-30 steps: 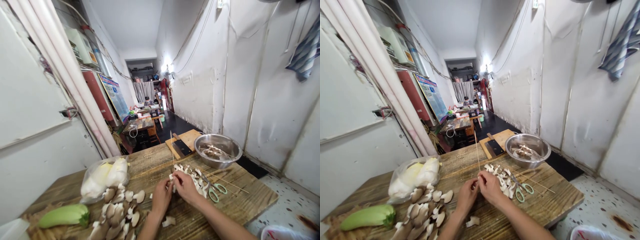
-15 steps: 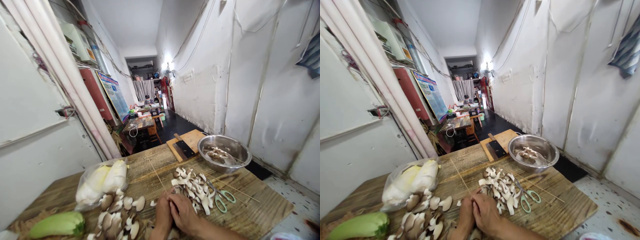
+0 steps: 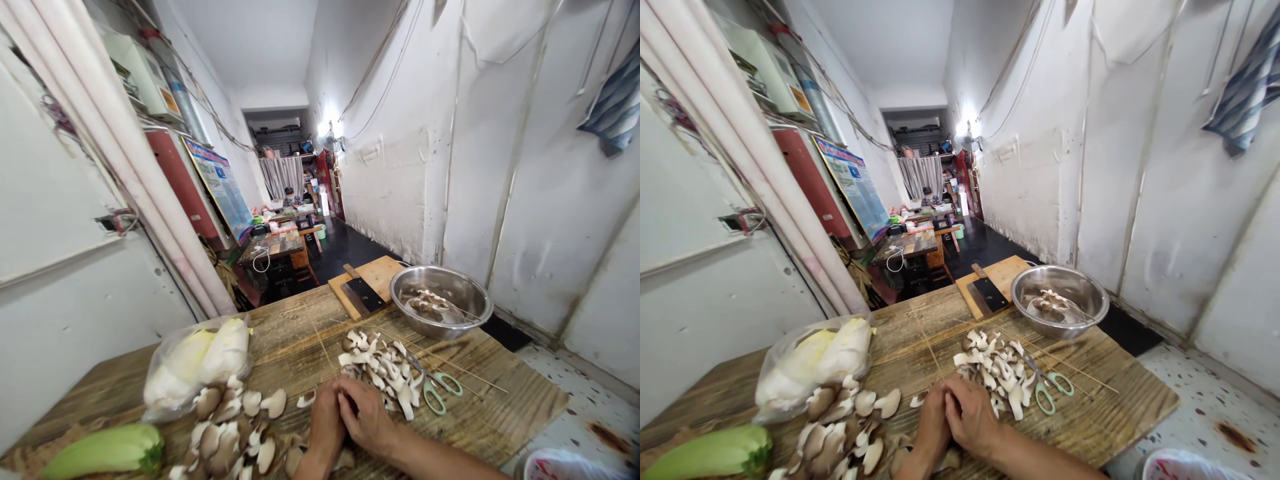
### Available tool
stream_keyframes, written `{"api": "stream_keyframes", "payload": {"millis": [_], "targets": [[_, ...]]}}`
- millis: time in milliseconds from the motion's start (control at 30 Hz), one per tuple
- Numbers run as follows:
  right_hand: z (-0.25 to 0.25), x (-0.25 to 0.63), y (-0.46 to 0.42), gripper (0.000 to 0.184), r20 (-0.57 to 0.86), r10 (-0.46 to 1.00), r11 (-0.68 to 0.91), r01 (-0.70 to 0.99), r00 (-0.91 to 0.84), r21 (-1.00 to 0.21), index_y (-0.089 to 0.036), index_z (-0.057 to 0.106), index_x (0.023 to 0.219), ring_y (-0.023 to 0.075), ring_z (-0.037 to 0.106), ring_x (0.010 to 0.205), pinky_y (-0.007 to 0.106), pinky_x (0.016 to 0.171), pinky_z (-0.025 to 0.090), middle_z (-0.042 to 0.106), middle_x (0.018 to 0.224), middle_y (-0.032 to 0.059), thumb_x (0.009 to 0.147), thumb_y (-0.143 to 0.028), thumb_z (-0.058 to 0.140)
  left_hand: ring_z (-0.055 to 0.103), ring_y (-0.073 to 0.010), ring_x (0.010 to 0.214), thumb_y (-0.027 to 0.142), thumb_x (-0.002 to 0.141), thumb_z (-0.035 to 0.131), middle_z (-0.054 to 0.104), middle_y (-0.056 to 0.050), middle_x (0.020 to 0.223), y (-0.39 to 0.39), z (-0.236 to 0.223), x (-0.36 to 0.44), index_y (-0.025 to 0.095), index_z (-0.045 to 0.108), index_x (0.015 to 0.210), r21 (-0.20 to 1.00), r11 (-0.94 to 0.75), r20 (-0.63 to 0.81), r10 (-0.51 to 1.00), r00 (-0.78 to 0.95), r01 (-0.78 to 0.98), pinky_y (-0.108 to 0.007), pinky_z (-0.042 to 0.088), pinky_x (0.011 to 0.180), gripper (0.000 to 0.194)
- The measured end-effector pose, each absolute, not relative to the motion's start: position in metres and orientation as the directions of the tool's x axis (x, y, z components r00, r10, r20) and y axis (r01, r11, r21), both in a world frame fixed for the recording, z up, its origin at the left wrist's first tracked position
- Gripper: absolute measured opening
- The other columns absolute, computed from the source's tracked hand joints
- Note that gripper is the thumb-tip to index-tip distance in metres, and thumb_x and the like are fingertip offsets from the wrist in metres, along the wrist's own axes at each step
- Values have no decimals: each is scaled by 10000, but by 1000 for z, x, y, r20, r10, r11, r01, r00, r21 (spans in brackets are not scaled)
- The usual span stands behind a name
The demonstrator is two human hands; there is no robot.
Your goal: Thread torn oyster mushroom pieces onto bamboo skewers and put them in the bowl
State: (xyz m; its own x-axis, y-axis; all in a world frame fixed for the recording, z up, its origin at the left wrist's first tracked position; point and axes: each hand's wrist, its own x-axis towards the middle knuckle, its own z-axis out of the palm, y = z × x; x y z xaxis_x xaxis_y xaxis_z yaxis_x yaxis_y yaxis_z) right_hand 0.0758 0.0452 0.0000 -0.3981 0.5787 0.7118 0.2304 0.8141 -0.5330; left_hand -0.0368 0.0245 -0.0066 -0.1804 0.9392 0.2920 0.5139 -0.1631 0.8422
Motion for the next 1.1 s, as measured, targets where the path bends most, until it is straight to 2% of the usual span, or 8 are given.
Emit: {"api": "stream_keyframes", "payload": {"millis": [167,300,400,500,600,767,900,1100], "targets": [[-6,77,48,431,722,595,804,285,-353,-522,-171,377,1295,184,647,724,302,683,525,683,838,59,865,-142,389,615,-221,809,239,799,461,693,-107,925,25,-2,-41,167,677,911,793,-182,333,929,-163,582,-368,468,781,253],[-7,79,50,456,734,589,807,280,-337,-520,-189,331,1333,185,650,830,308,746,524,675,975,80,882,-140,383,615,-229,933,312,823,475,680,-99,1032,25,2,-48,199,659,1035,788,-198,359,917,-173,583,-380,449,865,303],[-7,80,51,456,724,606,795,278,-330,-539,-180,326,1339,171,640,774,291,728,518,672,897,64,888,-149,387,609,-227,958,363,826,486,678,-92,1040,26,3,-55,206,670,1014,835,-158,320,919,-231,528,-371,440,884,306],[-6,81,52,444,700,637,771,283,-322,-570,-154,330,1335,156,600,636,266,637,503,630,714,16,894,-159,376,627,-218,841,413,773,566,693,-95,946,31,1,-64,172,669,1006,936,-70,195,919,-343,346,-336,477,779,351],[-4,81,54,400,689,657,754,283,-307,-593,-139,374,1299,150,585,610,251,599,489,612,682,10,899,-162,367,595,-152,639,433,691,668,679,-56,764,36,2,-73,135,656,1000,999,-35,15,911,-413,-40,-255,471,604,430],[-4,82,55,314,704,643,765,264,-302,-587,-165,501,1187,151,609,693,253,658,496,635,769,44,901,-155,373,575,-87,611,156,711,688,645,-57,742,36,18,-80,103,637,778,732,-36,-254,912,-322,-681,-189,477,578,100],[-6,82,57,313,700,628,777,240,-340,-581,-174,501,1175,143,590,675,257,660,487,623,767,37,905,-135,347,576,-80,617,85,822,538,623,-73,734,35,31,-79,75,624,755,556,-16,-318,920,-230,-831,-178,495,576,110],[-10,81,58,367,646,678,733,263,-351,-627,-176,406,1260,139,583,666,255,660,474,611,751,17,906,-124,321,574,-71,616,32,824,507,628,-73,777,36,29,-79,80,611,801,535,-38,-310,921,-238,-844,-169,498,573,117]]}}
